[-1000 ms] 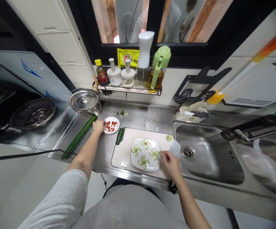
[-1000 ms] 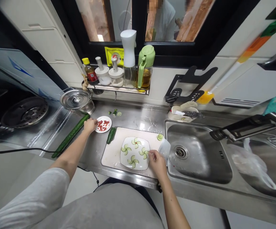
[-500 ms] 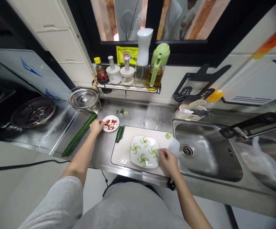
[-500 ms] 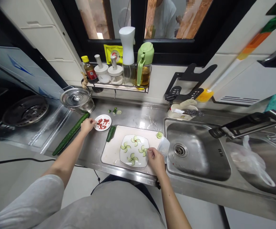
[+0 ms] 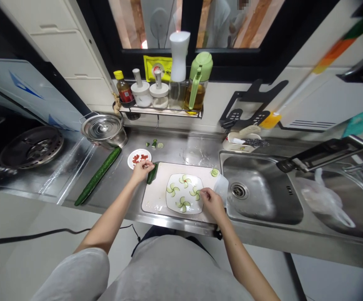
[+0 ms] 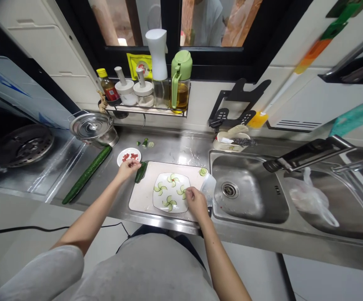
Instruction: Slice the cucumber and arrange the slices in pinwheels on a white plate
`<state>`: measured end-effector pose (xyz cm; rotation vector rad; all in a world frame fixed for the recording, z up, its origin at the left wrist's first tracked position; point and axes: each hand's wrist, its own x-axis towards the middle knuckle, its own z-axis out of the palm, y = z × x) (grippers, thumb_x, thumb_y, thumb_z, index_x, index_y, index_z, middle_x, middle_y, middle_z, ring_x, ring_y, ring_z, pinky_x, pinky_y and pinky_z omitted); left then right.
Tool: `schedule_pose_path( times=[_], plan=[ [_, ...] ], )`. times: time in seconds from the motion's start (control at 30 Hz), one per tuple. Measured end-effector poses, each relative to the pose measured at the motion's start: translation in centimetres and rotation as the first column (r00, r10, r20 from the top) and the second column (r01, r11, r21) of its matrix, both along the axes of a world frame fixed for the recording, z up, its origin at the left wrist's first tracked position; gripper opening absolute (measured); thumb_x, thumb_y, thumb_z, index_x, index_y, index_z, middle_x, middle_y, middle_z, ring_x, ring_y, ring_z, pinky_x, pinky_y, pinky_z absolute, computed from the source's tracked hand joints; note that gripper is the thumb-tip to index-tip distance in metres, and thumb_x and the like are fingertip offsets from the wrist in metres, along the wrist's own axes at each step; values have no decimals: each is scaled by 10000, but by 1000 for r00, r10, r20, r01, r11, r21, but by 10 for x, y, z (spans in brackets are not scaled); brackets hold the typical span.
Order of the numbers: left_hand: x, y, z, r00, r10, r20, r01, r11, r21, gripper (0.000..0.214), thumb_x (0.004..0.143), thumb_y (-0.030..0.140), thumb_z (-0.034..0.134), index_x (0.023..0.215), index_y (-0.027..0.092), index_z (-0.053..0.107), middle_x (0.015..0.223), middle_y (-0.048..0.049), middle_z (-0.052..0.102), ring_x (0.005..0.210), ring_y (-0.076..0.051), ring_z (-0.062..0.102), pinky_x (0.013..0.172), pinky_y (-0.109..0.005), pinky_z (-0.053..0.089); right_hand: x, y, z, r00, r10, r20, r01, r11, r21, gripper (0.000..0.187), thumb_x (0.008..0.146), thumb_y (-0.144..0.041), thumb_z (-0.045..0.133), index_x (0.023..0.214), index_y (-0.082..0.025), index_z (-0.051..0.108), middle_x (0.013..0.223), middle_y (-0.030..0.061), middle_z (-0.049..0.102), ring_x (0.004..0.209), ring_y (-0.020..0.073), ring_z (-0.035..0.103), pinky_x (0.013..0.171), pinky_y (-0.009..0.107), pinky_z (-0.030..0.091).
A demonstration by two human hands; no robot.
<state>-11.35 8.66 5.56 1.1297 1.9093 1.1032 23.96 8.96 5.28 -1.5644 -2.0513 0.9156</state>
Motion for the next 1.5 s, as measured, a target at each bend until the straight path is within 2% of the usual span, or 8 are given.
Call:
schedule_pose_path(
  times=[0.13, 0.23, 0.4, 0.57, 0.77, 1.07, 1.27, 1.5],
  plan=[
    [38, -1, 8, 994, -104, 44, 99, 990, 97, 288, 695, 430, 673, 793, 160, 655, 661, 17, 572, 507, -64, 346, 498, -200, 291, -5, 0, 5, 999, 0, -53, 0, 1000, 8, 333, 822, -446, 457, 842, -183, 659, 627, 19, 598, 629, 167, 541, 581, 247, 372],
    [67, -3, 12, 982, -189, -16, 189, 969, 158, 231, 728, 394, 670, 782, 169, 665, 739, -3, 613, 572, -81, 408, 563, -214, 351, -12, 3, 9, 992, 0, -124, -1, 1000, -7, 281, 809, -422, 493, 812, -190, 651, 627, 8, 594, 623, 155, 531, 584, 243, 376],
    [110, -7, 14, 937, -314, -153, 337, 926, 167, 160, 782, 348, 650, 794, 191, 679, 799, -17, 635, 691, -117, 509, 656, -240, 416, -22, 11, 12, 952, -34, -305, 7, 996, -90, 230, 784, -391, 529, 767, -189, 639, 656, -2, 599, 618, 135, 520, 589, 235, 400],
    [137, -10, 9, 890, -392, -233, 435, 883, 176, 149, 814, 345, 631, 829, 206, 681, 824, -17, 632, 761, -132, 555, 683, -248, 434, -23, 20, 7, 916, -39, -399, -32, 985, -172, 217, 762, -373, 559, 776, -174, 645, 676, -4, 602, 635, 129, 524, 594, 234, 416],
    [158, -11, 6, 853, -429, -298, 496, 845, 200, 158, 848, 345, 602, 832, 210, 683, 819, -21, 632, 824, -145, 578, 770, -275, 443, -17, 24, 0, 916, -2, -402, -67, 985, -158, 196, 764, -344, 562, 786, -173, 656, 725, 8, 631, 653, 126, 516, 609, 236, 412],
    [167, -8, -4, 823, -476, -310, 531, 838, 124, 150, 831, 351, 617, 881, 231, 690, 886, -24, 651, 864, -160, 587, 797, -292, 440, -2, 27, 4, 954, 64, -292, -84, 995, -57, 116, 770, -275, 569, 748, -188, 643, 769, 13, 617, 721, 140, 526, 680, 257, 410],
    [165, -9, -19, 895, -329, -301, 337, 941, -27, 109, 825, 286, 605, 884, 234, 680, 918, -18, 661, 865, -165, 592, 807, -308, 423, 8, 24, -6, 998, 42, -42, -42, 999, 5, 97, 793, -223, 576, 745, -196, 655, 782, 21, 608, 792, 153, 532, 777, 267, 383],
    [181, -15, -24, 854, -392, -342, 343, 919, -197, 121, 826, 319, 591, 876, 249, 675, 900, -14, 656, 912, -195, 578, 849, -352, 366, -4, 11, -19, 969, 61, 239, -64, 998, 4, 156, 857, -274, 547, 818, -202, 680, 811, 32, 618, 789, 159, 490, 760, 255, 339]
  ],
)
